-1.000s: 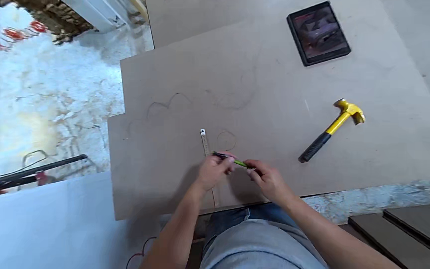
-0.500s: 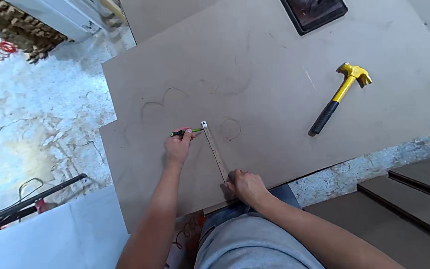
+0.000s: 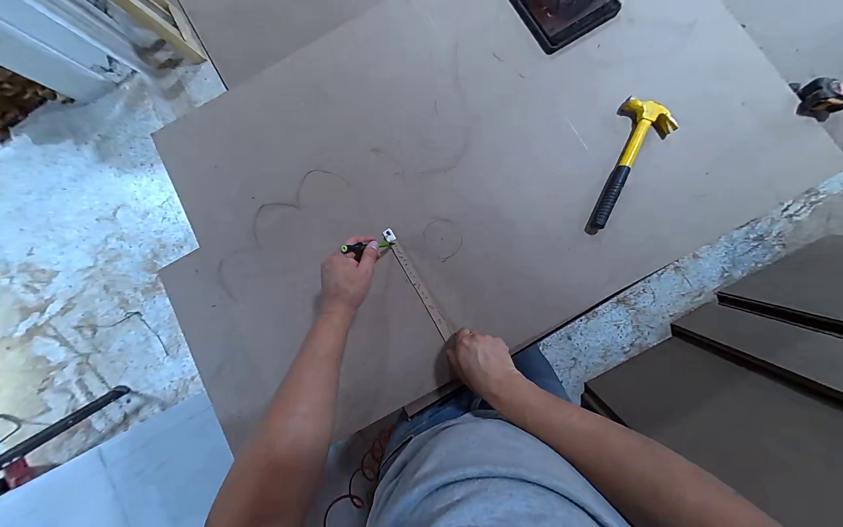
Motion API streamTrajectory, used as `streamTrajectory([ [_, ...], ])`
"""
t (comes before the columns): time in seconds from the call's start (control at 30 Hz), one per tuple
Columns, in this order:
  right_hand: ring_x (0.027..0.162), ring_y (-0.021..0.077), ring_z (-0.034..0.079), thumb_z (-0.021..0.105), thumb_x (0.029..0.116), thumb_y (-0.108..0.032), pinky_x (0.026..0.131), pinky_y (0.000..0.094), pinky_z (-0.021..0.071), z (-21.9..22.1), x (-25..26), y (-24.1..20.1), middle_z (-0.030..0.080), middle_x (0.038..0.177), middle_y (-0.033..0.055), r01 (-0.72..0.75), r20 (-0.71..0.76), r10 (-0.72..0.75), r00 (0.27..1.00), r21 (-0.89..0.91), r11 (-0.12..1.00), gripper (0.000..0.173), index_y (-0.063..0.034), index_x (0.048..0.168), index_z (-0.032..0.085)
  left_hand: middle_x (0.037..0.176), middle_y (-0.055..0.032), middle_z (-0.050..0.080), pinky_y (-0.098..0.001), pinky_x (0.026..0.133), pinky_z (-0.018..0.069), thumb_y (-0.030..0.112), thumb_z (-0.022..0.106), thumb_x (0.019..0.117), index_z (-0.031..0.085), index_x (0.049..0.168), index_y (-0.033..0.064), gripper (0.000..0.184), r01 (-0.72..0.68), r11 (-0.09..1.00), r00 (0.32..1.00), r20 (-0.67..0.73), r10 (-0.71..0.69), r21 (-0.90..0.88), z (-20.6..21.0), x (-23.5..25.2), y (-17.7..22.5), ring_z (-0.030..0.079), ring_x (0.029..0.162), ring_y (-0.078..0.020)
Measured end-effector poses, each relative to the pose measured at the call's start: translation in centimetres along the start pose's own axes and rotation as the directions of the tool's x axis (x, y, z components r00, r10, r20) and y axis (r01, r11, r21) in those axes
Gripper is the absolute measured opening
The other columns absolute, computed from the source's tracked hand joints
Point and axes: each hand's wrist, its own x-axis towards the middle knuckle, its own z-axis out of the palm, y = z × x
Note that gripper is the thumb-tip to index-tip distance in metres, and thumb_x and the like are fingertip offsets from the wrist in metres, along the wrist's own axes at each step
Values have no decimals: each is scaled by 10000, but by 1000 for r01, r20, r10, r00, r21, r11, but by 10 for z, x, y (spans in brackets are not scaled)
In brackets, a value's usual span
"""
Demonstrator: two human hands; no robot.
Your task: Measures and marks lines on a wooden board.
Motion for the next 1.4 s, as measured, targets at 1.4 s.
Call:
streamTrajectory([
  [1.4, 750, 241, 706, 676, 980, -260, 632, 526, 575, -136, 32, 131, 716, 841, 36, 121, -446, -4, 895, 234, 965, 128, -193, 1088, 694, 762, 61, 582, -299, 736, 543, 551, 138, 1091, 651, 985, 185, 639, -107, 479, 994, -97, 47, -871, -28, 26, 54, 591, 711, -100],
])
